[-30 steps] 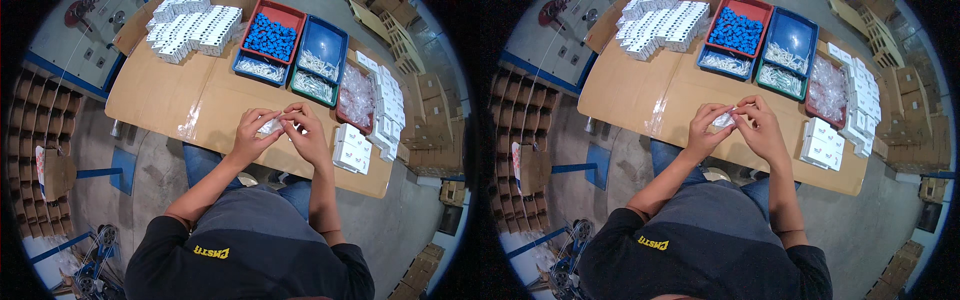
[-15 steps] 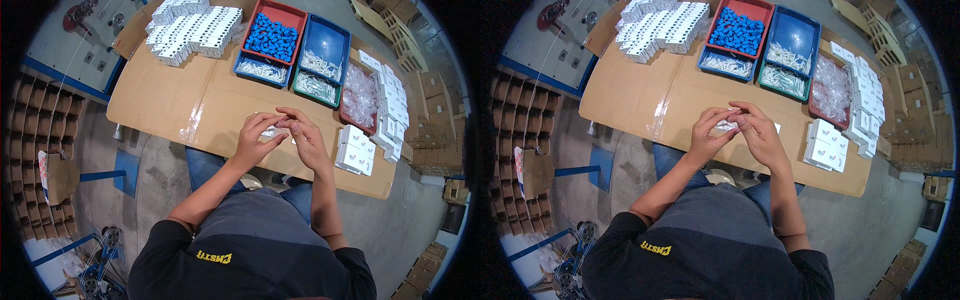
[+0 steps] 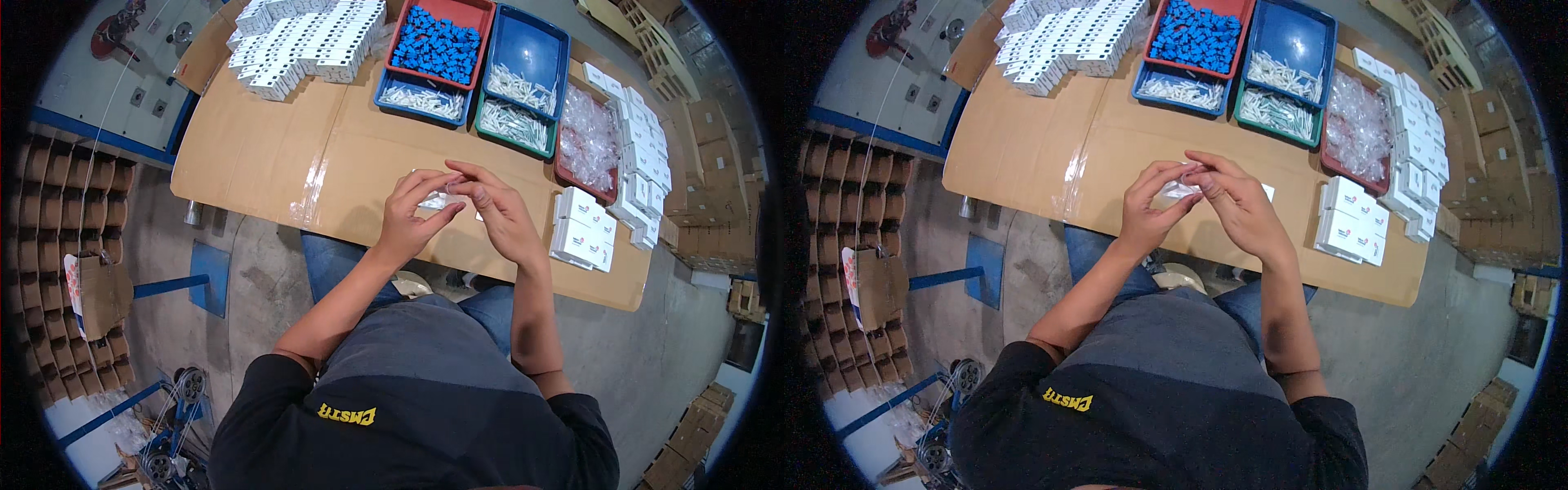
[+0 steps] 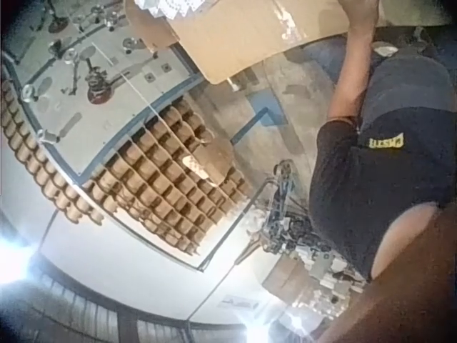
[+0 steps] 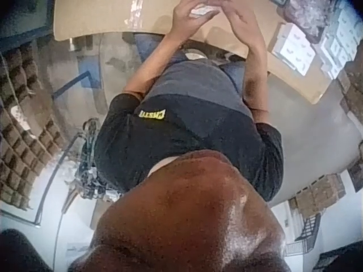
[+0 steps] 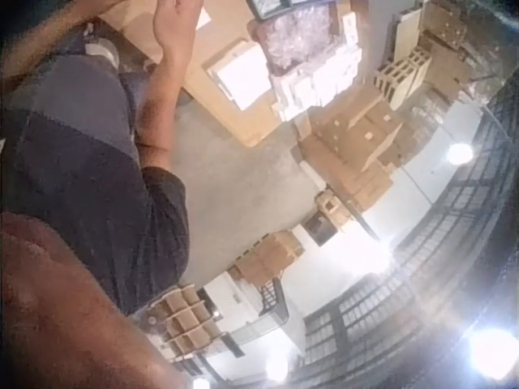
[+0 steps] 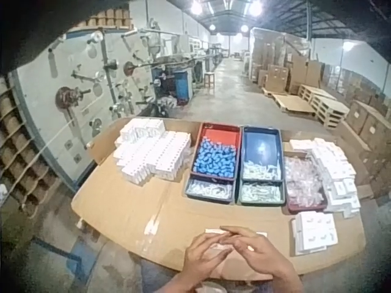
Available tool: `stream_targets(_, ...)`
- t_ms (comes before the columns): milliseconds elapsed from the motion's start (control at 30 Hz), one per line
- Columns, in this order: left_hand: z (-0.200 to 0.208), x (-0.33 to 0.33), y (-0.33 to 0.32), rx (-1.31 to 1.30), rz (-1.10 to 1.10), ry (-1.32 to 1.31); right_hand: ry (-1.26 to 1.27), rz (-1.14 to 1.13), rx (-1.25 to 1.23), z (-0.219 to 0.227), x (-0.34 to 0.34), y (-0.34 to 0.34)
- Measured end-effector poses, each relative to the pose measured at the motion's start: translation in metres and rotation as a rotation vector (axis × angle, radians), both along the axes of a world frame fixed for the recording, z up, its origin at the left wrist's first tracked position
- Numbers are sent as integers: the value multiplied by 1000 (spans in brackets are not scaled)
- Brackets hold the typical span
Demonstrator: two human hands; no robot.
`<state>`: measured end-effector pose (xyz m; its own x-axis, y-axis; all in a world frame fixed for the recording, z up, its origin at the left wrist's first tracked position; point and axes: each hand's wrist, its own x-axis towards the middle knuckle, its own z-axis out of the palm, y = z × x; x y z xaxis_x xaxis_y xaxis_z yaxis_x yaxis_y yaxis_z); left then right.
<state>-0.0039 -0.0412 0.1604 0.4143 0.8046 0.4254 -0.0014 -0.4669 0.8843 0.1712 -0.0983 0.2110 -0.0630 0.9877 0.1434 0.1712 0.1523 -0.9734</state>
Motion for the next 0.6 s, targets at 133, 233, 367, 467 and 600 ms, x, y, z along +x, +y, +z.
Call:
stream_targets(133,-4,5,-1,19,7,-39,-20,14,-67,3,-2,1)
stream_targets(233,-8,7,0,5,-28,-34,-59,18,-74,-1,-1,-1)
stream_targets(367,-11,3,-1,-92,-22,-72,-140,-50,-21,1,0,0)
stream_targets(467,-13,-3,-1,-110,-7,-55,-48,-158,-63,0,11,2)
stream_targets(600,-25,-9,-4,-120,18,14,-182,-348,-138,-33,51,14)
